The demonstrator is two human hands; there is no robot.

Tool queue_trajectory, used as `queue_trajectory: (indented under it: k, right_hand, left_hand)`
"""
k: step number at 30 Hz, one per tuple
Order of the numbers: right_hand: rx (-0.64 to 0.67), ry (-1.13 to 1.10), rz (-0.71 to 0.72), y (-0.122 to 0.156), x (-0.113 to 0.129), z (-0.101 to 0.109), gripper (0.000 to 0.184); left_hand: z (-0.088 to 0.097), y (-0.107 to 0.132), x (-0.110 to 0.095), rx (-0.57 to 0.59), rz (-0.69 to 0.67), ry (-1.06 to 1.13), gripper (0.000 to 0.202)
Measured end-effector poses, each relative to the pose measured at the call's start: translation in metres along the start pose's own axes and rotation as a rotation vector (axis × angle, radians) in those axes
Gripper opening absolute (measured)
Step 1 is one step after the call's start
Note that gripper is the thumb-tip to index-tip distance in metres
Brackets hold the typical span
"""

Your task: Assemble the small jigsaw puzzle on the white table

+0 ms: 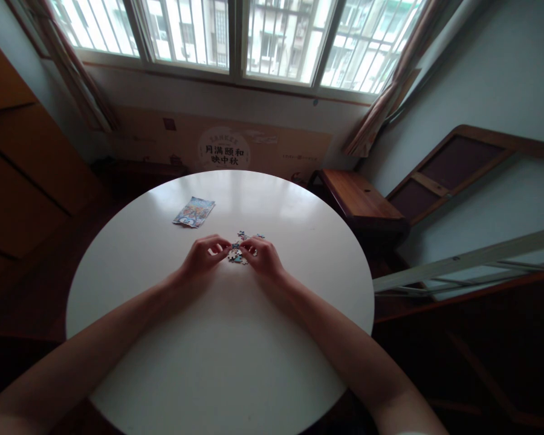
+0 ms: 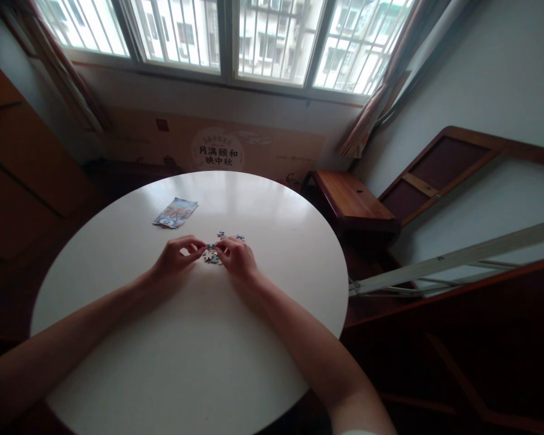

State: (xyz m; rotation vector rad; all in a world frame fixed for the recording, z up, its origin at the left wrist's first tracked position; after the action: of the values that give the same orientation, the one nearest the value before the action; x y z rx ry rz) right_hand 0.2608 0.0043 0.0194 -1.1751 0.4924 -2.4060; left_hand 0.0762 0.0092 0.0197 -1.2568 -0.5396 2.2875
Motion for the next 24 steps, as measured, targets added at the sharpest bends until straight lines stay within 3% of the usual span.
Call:
queue_trajectory:
  k: [16, 24]
  right_hand:
    - [-0.008, 0.016, -0.013, -0.001, -0.002, 0.001, 0.015]
    - [-0.078, 0.028, -0.06, -0.006, -0.011, 0.01, 0.018]
  left_hand:
    - [0.001, 0.0, 0.004, -0.006, 0.014, -0.041, 0.019]
    - [0.012, -0.02, 0.026, -0.162, 0.182, -0.308, 0.022]
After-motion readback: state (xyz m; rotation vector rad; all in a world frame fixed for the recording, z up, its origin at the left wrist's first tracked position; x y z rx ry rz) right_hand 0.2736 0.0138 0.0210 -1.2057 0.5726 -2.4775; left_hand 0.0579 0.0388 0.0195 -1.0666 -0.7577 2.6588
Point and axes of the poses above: each hand's wrist, its own y-axis away from the middle knuckle, its own z-axis out of the back of the hand, x = y × z, the point moved 2 cm from there along -y, towards the middle knuckle, and after that the axes turned 5 degrees about -x, right-handed, at the moved point
